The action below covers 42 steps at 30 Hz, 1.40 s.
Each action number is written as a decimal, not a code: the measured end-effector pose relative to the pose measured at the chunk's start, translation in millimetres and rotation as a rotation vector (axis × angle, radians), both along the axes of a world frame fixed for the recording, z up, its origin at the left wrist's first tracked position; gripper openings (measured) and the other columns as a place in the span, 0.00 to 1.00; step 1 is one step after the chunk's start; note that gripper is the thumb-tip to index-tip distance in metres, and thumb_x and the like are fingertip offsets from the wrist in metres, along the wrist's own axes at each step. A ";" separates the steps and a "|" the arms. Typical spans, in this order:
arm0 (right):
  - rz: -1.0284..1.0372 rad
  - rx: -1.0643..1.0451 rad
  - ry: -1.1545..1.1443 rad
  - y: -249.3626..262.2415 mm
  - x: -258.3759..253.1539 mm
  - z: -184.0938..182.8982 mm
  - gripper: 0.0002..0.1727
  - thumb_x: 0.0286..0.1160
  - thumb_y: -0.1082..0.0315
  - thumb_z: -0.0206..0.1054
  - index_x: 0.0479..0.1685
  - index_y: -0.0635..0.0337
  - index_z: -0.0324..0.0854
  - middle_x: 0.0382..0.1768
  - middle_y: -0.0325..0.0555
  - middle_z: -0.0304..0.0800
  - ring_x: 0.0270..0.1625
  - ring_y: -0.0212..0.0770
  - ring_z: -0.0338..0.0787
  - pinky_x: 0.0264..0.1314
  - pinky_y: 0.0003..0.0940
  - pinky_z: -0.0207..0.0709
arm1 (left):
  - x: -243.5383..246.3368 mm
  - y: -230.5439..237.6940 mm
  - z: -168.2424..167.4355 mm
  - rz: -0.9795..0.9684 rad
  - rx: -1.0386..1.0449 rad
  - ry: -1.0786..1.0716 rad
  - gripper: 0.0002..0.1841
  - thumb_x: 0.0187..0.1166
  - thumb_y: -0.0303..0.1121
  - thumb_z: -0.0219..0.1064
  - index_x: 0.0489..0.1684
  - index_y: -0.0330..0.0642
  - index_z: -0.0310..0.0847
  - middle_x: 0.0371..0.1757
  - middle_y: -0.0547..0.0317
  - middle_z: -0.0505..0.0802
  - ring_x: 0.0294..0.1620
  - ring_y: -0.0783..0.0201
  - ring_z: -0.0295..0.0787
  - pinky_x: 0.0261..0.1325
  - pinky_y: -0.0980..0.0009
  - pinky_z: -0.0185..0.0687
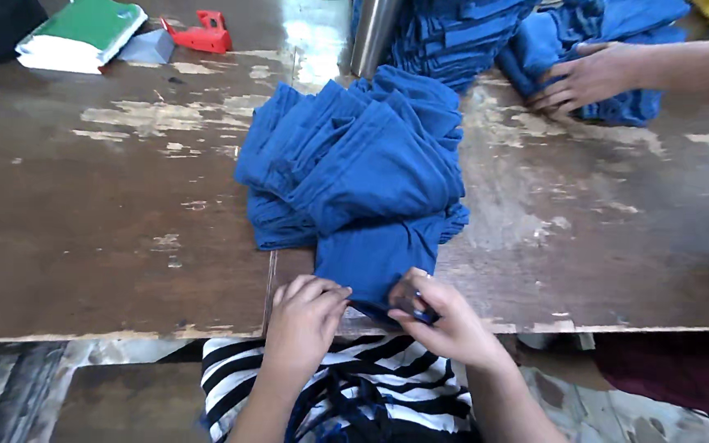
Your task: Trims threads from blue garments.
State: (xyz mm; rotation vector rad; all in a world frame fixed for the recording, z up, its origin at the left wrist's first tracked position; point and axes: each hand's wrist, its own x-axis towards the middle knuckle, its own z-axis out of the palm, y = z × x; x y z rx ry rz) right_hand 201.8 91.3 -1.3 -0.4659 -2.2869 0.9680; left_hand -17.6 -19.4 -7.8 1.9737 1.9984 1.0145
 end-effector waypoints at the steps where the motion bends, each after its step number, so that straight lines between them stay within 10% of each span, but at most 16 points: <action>1: 0.024 -0.037 0.078 -0.5 3.4 6.3 0.08 0.74 0.68 0.68 0.32 0.62 0.75 0.33 0.46 0.84 0.42 0.34 0.81 0.50 0.26 0.74 | 1.2 -1.4 -1.1 0.022 0.027 -0.008 0.13 0.82 0.40 0.64 0.45 0.53 0.97 0.48 0.63 0.97 0.57 0.56 0.91 0.61 0.50 0.80; 8: -0.214 0.001 0.394 21.7 0.4 49.5 0.09 0.74 0.69 0.69 0.35 0.50 0.72 0.36 0.30 0.85 0.33 0.17 0.80 0.34 0.12 0.74 | 3.4 2.0 0.7 0.051 0.174 -0.189 0.11 0.79 0.32 0.67 0.47 0.44 0.96 0.51 0.54 0.95 0.57 0.66 0.90 0.64 0.75 0.82; 11: -0.491 0.195 0.338 26.6 -25.8 38.2 0.07 0.72 0.70 0.68 0.36 0.59 0.73 0.38 0.42 0.81 0.33 0.25 0.79 0.34 0.18 0.76 | 6.2 8.4 3.6 0.010 0.206 -0.411 0.09 0.79 0.29 0.68 0.43 0.35 0.94 0.50 0.52 0.95 0.55 0.74 0.91 0.60 0.82 0.85; 15: -0.263 0.097 -0.069 11.0 -49.7 9.4 0.20 0.64 0.64 0.77 0.48 0.71 0.84 0.59 0.64 0.84 0.53 0.50 0.89 0.54 0.43 0.86 | 13.8 16.6 12.9 0.112 0.176 -1.067 0.07 0.86 0.25 0.57 0.50 0.32 0.79 0.42 0.63 0.92 0.44 0.75 0.90 0.51 0.75 0.88; 19: -0.120 0.099 -0.048 2.3 -44.7 -7.9 0.21 0.63 0.54 0.78 0.38 0.65 0.80 0.45 0.53 0.85 0.45 0.41 0.84 0.51 0.33 0.79 | 12.2 15.7 17.9 0.182 0.119 -1.469 0.26 0.85 0.22 0.53 0.83 0.41 0.54 0.55 0.57 0.92 0.51 0.65 0.94 0.55 0.64 0.92; 21: -0.106 0.079 -0.002 0.8 -38.7 -11.4 0.23 0.70 0.50 0.75 0.36 0.64 0.78 0.41 0.52 0.82 0.41 0.37 0.81 0.45 0.26 0.76 | 10.5 13.4 14.6 0.136 0.185 -1.550 0.19 0.85 0.21 0.53 0.74 0.42 0.66 0.53 0.59 0.93 0.51 0.65 0.94 0.57 0.63 0.91; 25: -0.093 0.044 -0.033 -4.8 -29.3 -10.6 0.27 0.82 0.43 0.63 0.37 0.63 0.75 0.36 0.48 0.76 0.38 0.34 0.77 0.40 0.24 0.72 | 9.4 11.4 1.8 -0.057 0.299 -1.473 0.17 0.70 0.26 0.77 0.58 0.48 0.88 0.52 0.66 0.96 0.54 0.70 0.93 0.62 0.68 0.89; 28: -0.120 0.088 -0.081 -10.1 -27.9 -9.0 0.25 0.87 0.46 0.56 0.36 0.62 0.77 0.28 0.46 0.77 0.31 0.37 0.78 0.34 0.31 0.73 | 15.9 13.5 -0.4 0.003 0.365 -1.322 0.19 0.66 0.14 0.74 0.56 0.37 0.86 0.51 0.62 0.96 0.53 0.69 0.94 0.61 0.68 0.90; 33: -0.228 0.243 -0.145 -18.6 -36.6 -10.6 0.26 0.87 0.45 0.55 0.29 0.58 0.77 0.19 0.44 0.76 0.23 0.42 0.78 0.26 0.39 0.72 | 20.6 10.8 -2.1 0.089 0.403 -1.304 0.05 0.76 0.25 0.71 0.37 0.47 0.90 0.39 0.67 0.96 0.39 0.74 0.93 0.46 0.74 0.92; 42: -0.248 0.213 -0.186 -26.6 -55.8 -0.8 0.29 0.89 0.43 0.48 0.29 0.57 0.77 0.15 0.41 0.72 0.19 0.42 0.77 0.20 0.39 0.68 | 12.0 4.7 -9.2 -0.106 0.395 -1.309 0.02 0.74 0.34 0.77 0.37 0.50 0.92 0.56 0.61 0.94 0.54 0.71 0.91 0.55 0.73 0.90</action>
